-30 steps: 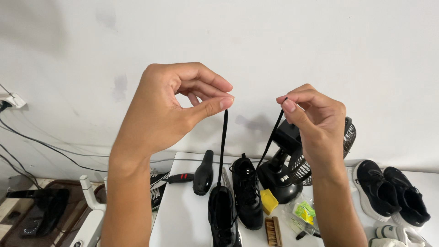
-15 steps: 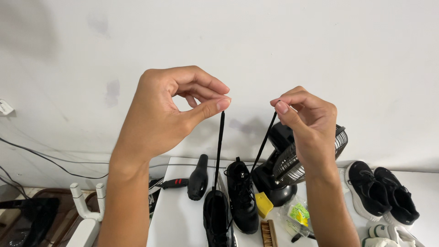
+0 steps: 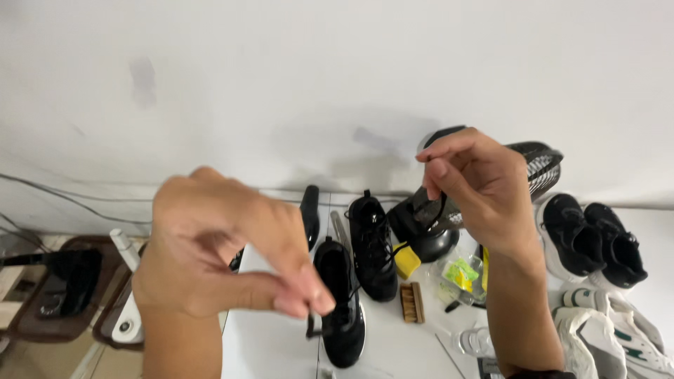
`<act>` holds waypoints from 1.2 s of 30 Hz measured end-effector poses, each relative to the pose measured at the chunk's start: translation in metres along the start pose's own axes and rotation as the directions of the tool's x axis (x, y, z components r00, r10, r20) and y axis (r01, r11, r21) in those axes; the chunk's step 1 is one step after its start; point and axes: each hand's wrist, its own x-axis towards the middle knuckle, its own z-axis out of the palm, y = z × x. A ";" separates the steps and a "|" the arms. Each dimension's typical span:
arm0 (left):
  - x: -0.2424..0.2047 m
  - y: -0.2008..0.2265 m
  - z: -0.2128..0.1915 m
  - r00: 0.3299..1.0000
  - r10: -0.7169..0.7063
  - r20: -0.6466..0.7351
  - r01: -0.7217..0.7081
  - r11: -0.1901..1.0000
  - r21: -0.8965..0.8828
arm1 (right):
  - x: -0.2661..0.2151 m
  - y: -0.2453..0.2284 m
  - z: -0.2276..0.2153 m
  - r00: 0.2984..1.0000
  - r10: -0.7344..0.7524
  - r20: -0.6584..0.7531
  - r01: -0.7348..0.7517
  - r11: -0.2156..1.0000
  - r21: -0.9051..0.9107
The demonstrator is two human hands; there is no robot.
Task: The person laces a black sneaker on a white table, threading the laces through eyelets and tying them. The person handles the laces and shoe repeatedly, adjusting and tightening the laces throughout the clip.
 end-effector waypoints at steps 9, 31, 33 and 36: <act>-0.208 -0.130 0.053 0.607 -0.794 -0.045 0.762 0.597 -0.251 | -0.154 0.149 0.086 0.889 0.453 0.066 -0.408 0.849 -0.335; -0.236 -0.273 0.025 0.527 -0.841 -0.127 0.740 0.380 0.556 | -0.276 0.212 0.162 0.843 0.525 0.117 -0.458 0.815 -0.355; -0.234 -0.260 0.021 0.487 -0.864 -0.126 0.865 0.458 0.205 | -0.274 0.208 0.161 0.827 0.547 0.129 -0.488 0.812 -0.320; -0.232 -0.253 0.030 0.459 -0.875 -0.152 0.854 0.388 0.346 | -0.274 0.214 0.154 0.799 0.580 0.159 -0.531 0.805 -0.264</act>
